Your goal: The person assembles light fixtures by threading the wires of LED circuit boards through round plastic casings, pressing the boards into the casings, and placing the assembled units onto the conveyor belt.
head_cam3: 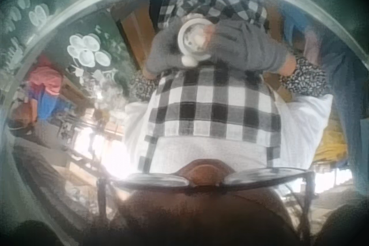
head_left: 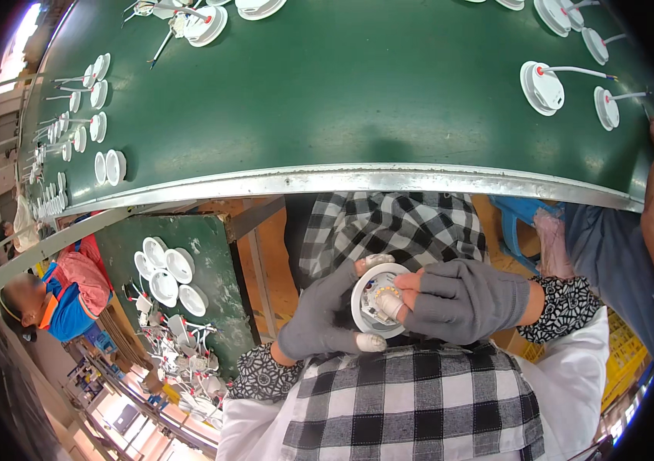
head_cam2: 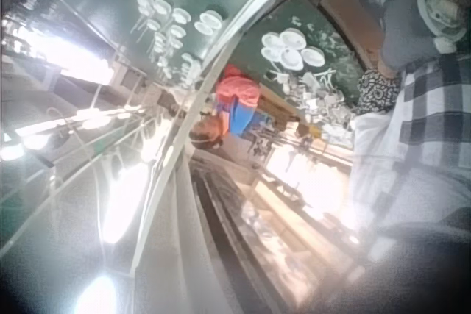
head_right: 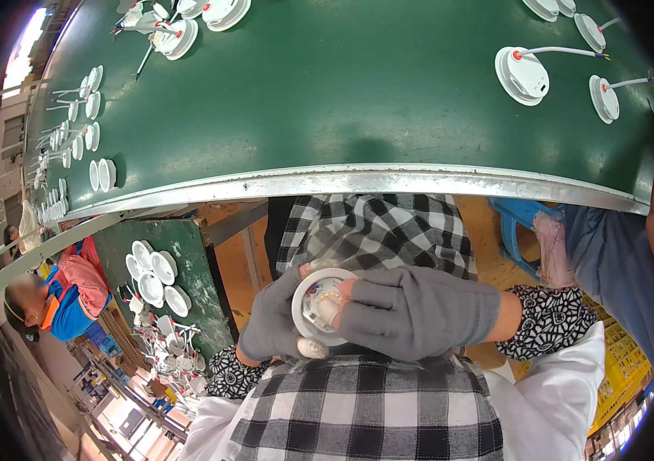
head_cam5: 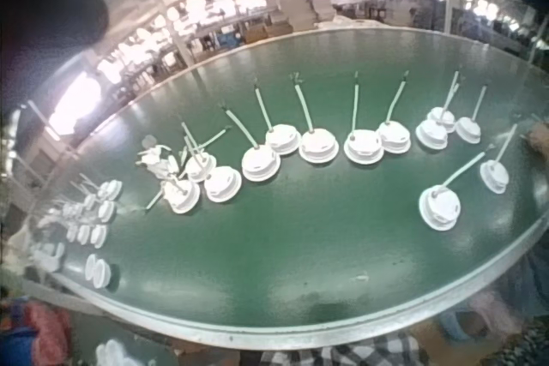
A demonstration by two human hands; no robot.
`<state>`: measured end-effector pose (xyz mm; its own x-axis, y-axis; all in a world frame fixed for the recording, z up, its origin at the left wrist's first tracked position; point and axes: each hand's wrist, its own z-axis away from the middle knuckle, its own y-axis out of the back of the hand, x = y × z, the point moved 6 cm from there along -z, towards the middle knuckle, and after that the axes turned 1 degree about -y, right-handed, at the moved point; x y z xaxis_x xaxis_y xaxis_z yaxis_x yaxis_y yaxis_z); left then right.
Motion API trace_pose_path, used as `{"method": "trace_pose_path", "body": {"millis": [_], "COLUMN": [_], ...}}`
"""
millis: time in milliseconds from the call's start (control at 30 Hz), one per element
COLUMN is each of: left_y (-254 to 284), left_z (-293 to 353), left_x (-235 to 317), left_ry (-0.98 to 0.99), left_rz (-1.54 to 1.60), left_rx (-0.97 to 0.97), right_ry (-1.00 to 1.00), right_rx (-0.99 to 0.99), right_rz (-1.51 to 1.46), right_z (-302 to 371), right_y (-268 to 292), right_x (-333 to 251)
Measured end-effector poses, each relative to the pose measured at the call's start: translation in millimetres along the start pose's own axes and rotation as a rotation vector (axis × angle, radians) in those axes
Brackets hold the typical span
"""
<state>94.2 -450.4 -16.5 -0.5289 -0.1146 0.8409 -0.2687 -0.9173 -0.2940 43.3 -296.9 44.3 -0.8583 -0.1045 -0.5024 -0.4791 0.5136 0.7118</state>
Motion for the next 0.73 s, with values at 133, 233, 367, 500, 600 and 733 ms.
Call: {"method": "trace_pose_path", "body": {"millis": [133,233,367,500,600,733], "left_y": [3.1,0.9,-3.0,-2.3,-2.3,-1.7], "left_z": [1.9,5.9,0.5,2.0,1.6,0.0], "left_x": [-4.9,-1.7,4.5,1.5,4.6,1.6], "left_ry": [-0.020,-0.066,-0.021,-0.041,-0.094,-0.116], "left_rz": [-0.095,-0.174,-0.107,-0.111,-0.097,-0.127], "left_rx": [0.028,-0.016,-0.036,0.051,0.067,0.084], "right_ry": [0.055,-0.091,-0.099,-0.062,-0.050,-0.072], "right_rx": [-0.034,-0.042,-0.069,-0.074,-0.037,-0.036], "right_rz": [0.019,-0.112,-0.160,-0.043,-0.029,-0.067], "right_z": [-0.6,1.8,-3.6,-7.8,-8.5,-7.4], "right_y": [4.4,1.5,-5.1,-7.9,-6.2,-5.7], "right_x": [-6.4,-5.0,-2.0,-3.3,-2.5,1.9]}}
